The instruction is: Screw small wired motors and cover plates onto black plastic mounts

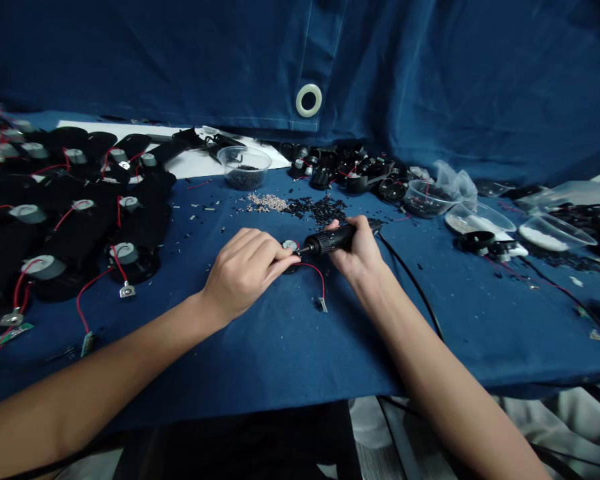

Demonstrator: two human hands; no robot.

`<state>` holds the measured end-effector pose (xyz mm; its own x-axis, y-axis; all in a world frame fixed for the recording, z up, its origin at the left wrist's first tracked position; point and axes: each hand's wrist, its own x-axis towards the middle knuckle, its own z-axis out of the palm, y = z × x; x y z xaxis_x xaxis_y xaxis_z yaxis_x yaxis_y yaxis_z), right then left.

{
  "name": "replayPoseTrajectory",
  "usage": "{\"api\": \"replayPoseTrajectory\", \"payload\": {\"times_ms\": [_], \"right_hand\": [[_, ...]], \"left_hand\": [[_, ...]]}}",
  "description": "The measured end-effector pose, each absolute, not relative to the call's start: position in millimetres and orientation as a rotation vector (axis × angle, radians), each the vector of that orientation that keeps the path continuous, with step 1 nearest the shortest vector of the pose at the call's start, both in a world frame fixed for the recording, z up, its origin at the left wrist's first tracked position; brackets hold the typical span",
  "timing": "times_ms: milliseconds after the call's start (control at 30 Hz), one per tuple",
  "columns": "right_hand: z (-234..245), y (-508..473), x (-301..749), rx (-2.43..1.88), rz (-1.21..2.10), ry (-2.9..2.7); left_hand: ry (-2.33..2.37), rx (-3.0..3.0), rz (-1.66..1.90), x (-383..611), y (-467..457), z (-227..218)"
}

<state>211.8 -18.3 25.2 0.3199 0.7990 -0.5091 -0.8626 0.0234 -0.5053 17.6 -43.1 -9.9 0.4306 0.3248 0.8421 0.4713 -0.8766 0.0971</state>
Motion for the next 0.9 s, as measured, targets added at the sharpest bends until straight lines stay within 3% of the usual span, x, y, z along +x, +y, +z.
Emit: {"api": "replayPoseTrajectory", "payload": {"times_ms": [567,900], "right_hand": [[17,-17,208,-0.89,1.249,0.056],[19,-21,205,-0.925,1.245,0.048]], "left_hand": [[-0.893,-2.599,-1.222,25,-47,16],[-1.285,-2.788,-1.221,46,39,21]]}}
